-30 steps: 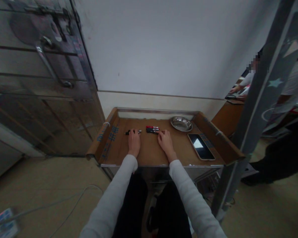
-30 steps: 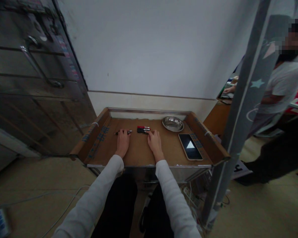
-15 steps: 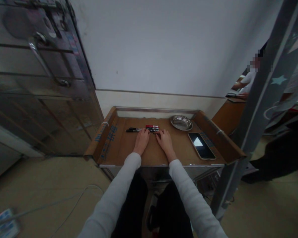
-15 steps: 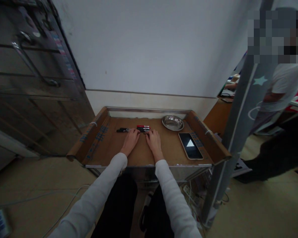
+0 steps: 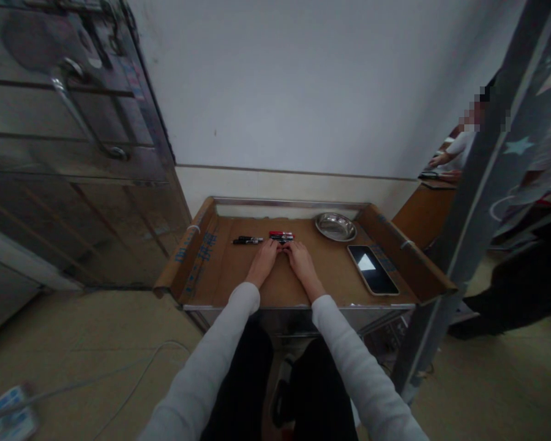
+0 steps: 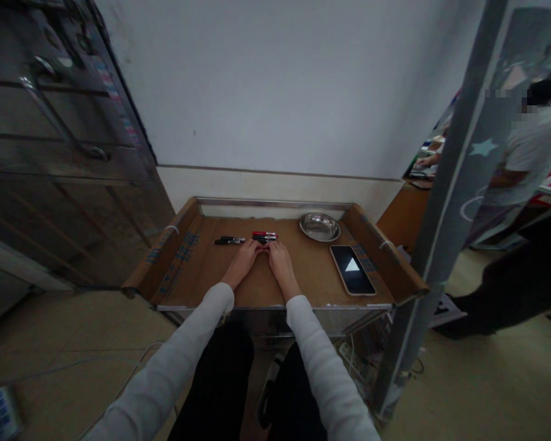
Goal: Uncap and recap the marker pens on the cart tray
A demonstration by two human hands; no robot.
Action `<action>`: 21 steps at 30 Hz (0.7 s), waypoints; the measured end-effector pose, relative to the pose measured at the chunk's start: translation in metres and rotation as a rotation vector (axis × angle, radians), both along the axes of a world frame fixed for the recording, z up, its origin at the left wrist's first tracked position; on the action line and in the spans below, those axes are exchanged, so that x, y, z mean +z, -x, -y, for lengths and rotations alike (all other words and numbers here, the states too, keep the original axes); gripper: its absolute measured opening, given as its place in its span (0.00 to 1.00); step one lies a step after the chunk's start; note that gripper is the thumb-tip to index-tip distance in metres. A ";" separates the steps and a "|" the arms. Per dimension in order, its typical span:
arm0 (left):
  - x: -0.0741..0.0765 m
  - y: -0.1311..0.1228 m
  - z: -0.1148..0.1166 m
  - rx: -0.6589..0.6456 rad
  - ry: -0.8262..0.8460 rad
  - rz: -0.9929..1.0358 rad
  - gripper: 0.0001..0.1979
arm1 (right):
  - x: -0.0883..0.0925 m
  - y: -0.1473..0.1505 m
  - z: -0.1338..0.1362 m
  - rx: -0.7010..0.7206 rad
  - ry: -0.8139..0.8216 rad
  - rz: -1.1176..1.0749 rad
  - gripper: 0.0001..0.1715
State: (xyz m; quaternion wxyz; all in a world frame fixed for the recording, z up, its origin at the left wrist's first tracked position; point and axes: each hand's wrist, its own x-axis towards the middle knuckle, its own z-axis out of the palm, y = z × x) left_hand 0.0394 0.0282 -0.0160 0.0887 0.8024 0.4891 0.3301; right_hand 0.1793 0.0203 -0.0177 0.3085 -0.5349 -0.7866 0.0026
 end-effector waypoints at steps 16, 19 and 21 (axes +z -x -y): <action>0.002 0.001 0.006 -0.031 -0.084 -0.183 0.17 | 0.000 -0.012 0.028 -0.370 -0.062 -0.057 0.16; 0.005 0.001 0.009 0.007 -0.075 -0.248 0.15 | 0.001 -0.011 0.030 -0.434 -0.062 -0.005 0.17; 0.007 0.002 0.011 -0.003 -0.075 -0.259 0.13 | 0.003 -0.009 0.032 -0.445 -0.064 0.033 0.17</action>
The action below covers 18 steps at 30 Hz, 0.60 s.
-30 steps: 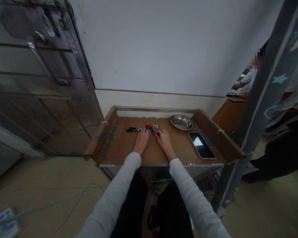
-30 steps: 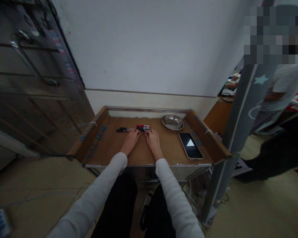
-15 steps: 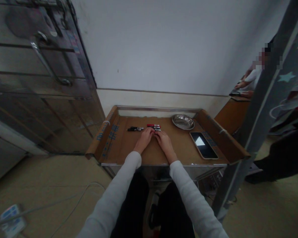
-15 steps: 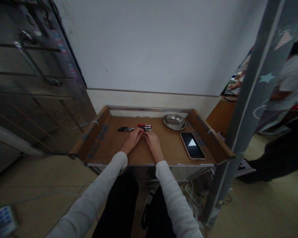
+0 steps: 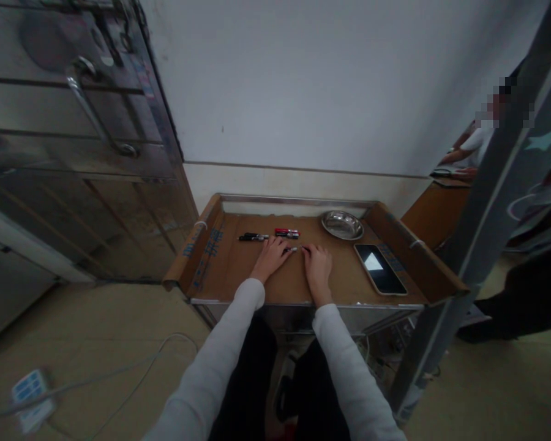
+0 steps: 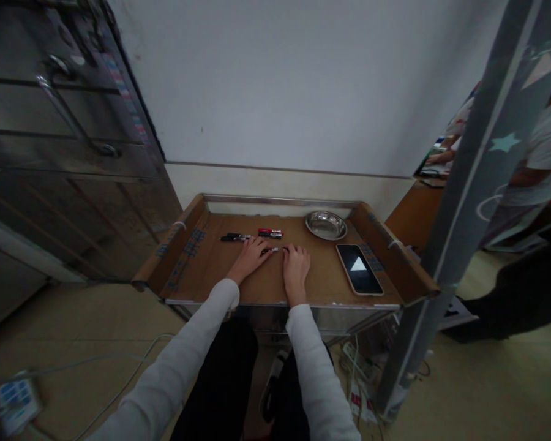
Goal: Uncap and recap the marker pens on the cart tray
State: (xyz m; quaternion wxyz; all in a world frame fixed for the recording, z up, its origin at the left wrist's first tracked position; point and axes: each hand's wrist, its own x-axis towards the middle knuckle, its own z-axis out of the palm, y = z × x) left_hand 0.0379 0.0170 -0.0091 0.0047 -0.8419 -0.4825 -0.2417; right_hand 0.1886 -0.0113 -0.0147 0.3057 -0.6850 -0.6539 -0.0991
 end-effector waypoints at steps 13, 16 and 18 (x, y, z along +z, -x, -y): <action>0.011 0.002 0.007 0.100 -0.053 0.020 0.12 | 0.003 0.013 -0.001 0.532 0.092 -0.182 0.31; 0.012 0.008 0.012 0.234 -0.066 0.074 0.12 | -0.001 0.014 -0.006 0.664 0.050 -0.266 0.39; 0.010 0.013 0.015 0.347 -0.064 0.109 0.12 | -0.005 0.012 -0.009 0.610 0.026 -0.272 0.37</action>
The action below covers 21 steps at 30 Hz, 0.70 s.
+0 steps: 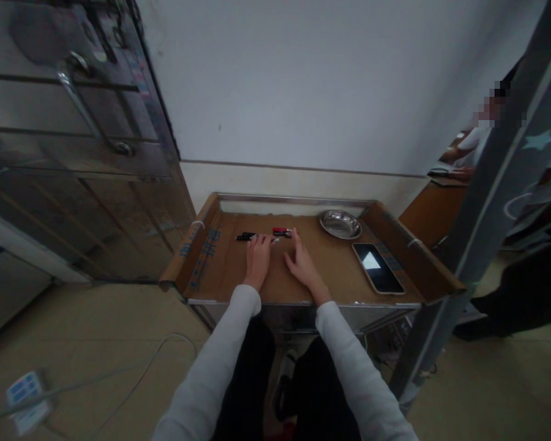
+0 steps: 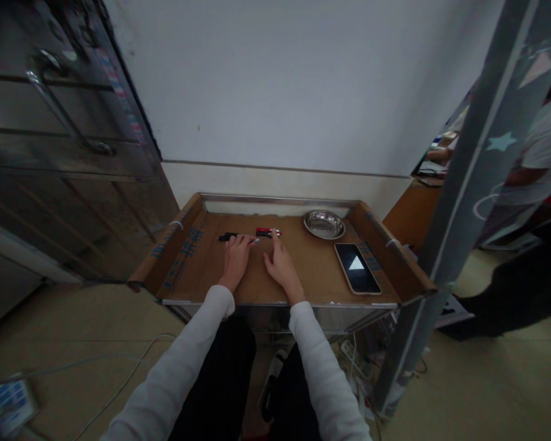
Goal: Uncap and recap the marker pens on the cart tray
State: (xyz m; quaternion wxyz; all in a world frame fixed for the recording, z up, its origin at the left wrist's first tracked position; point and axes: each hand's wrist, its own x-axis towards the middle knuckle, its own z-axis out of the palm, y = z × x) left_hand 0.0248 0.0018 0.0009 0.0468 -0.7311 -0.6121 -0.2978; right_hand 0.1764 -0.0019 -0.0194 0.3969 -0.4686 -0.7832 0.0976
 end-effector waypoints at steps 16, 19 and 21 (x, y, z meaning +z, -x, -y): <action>-0.017 -0.001 -0.018 0.139 -0.062 0.203 0.13 | 0.003 -0.005 -0.022 -0.466 0.020 0.413 0.19; -0.014 -0.008 -0.019 -0.042 -0.005 0.040 0.10 | 0.002 -0.005 -0.024 -0.463 0.015 0.427 0.16; -0.013 -0.013 -0.020 -0.099 0.031 -0.019 0.09 | 0.001 -0.006 -0.024 -0.465 0.017 0.434 0.14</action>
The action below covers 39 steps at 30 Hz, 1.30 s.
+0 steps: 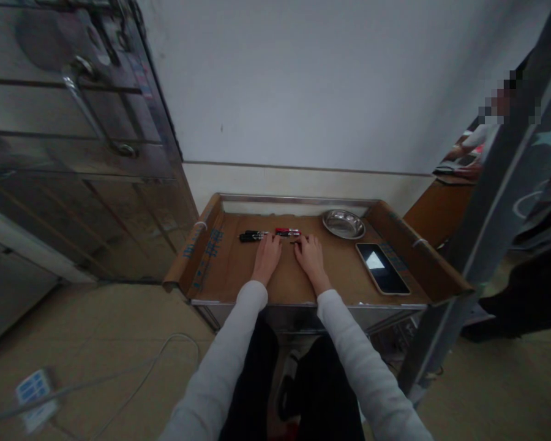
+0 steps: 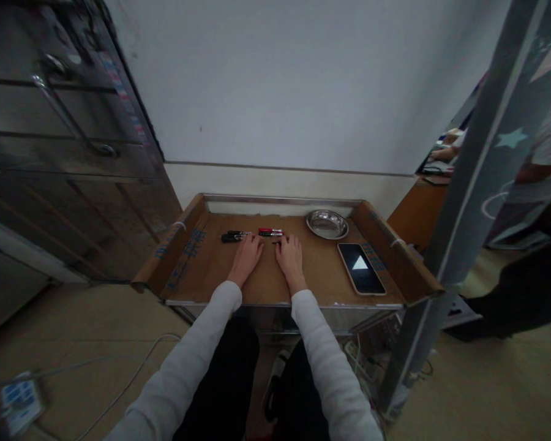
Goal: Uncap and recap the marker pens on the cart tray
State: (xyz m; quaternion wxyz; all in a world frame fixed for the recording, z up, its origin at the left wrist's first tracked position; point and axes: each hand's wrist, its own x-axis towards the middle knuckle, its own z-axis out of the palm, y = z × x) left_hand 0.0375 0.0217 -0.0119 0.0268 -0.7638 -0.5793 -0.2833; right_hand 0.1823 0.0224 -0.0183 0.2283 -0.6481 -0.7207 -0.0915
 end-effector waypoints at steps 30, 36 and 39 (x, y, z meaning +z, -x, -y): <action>-0.006 -0.007 -0.028 -0.178 0.053 0.070 0.05 | 0.004 0.004 -0.010 0.101 0.030 -0.053 0.12; -0.005 -0.005 -0.029 -0.340 0.076 0.307 0.05 | 0.003 0.002 -0.009 0.263 0.015 -0.273 0.13; -0.003 -0.003 -0.027 -0.356 0.074 0.454 0.06 | 0.001 0.001 -0.009 0.362 0.008 -0.392 0.14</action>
